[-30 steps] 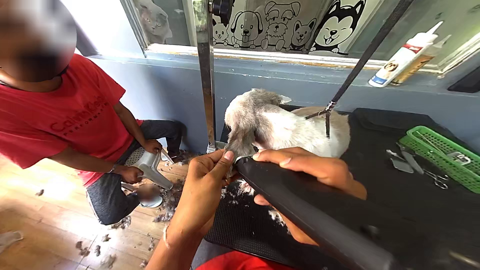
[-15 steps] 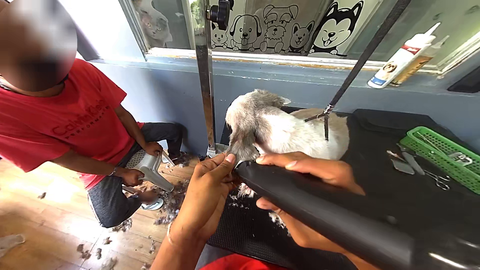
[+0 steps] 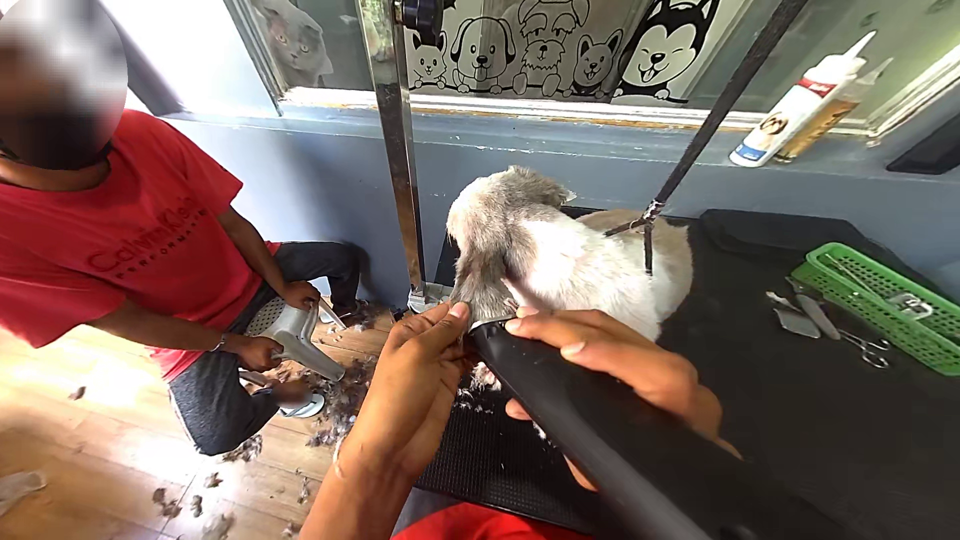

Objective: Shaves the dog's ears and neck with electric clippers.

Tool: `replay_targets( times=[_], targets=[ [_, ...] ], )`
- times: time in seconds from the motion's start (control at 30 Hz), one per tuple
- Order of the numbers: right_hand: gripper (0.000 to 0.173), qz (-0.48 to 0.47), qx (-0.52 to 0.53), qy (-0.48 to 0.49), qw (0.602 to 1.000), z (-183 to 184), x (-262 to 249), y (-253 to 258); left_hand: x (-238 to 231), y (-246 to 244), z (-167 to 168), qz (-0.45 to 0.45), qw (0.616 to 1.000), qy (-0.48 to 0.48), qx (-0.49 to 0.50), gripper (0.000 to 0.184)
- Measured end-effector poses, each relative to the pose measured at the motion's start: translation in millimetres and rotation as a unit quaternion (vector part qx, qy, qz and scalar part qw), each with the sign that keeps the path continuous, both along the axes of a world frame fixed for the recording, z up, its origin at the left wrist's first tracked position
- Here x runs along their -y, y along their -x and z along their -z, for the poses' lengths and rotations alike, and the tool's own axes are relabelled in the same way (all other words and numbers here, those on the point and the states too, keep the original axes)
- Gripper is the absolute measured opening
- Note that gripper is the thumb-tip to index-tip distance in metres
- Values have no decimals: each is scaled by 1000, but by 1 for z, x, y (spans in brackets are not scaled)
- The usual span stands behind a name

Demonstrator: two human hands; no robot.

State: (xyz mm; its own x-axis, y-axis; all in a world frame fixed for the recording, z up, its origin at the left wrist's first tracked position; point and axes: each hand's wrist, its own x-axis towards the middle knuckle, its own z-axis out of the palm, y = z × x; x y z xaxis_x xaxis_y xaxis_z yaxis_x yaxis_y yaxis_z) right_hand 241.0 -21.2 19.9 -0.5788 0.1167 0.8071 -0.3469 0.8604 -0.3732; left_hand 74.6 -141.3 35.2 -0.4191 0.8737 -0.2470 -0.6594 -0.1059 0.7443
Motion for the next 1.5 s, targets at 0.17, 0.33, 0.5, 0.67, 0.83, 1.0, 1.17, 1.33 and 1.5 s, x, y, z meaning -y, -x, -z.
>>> replay_targets(
  times=[0.17, 0.33, 0.5, 0.67, 0.83, 1.0, 1.17, 1.33, 1.5],
  targets=[
    [50, -68, 4, 59, 996, 0, -13, -8, -2, -1, 9, 9, 1000, 8, -9, 26],
    [57, -65, -45, 100, 992, -22, -14, -18, -3, 1, 6, 5, 1000, 15, -21, 25],
    [28, 3, -14, -46, 999, -23, -11, -16, -6, -2, 0, 1, 1000, 5, -5, 24],
    [13, 8, 21, -149, 989, -4, -11, -15, -8, -4, -1, -8, 1000, -2, 13, 26],
    [47, -7, -56, -24, 998, -3, -14, -25, -8, -2, 2, 3, 1000, 7, 4, 28],
    [32, 37, -45, -112, 992, -3, -8, -16, -10, -2, -1, -3, 1000, 2, 6, 25],
    [26, 25, -23, -144, 989, 15, -10, -17, -6, -1, 1, 13, 1000, -3, -8, 31],
    [43, 22, -51, -40, 998, 12, 0, -33, 4, -4, 2, 2, 990, 7, -144, 30],
    [43, -95, -46, 54, 993, 11, 9, -30, 27, -5, 4, -59, 869, 14, -491, 22]
  ],
)
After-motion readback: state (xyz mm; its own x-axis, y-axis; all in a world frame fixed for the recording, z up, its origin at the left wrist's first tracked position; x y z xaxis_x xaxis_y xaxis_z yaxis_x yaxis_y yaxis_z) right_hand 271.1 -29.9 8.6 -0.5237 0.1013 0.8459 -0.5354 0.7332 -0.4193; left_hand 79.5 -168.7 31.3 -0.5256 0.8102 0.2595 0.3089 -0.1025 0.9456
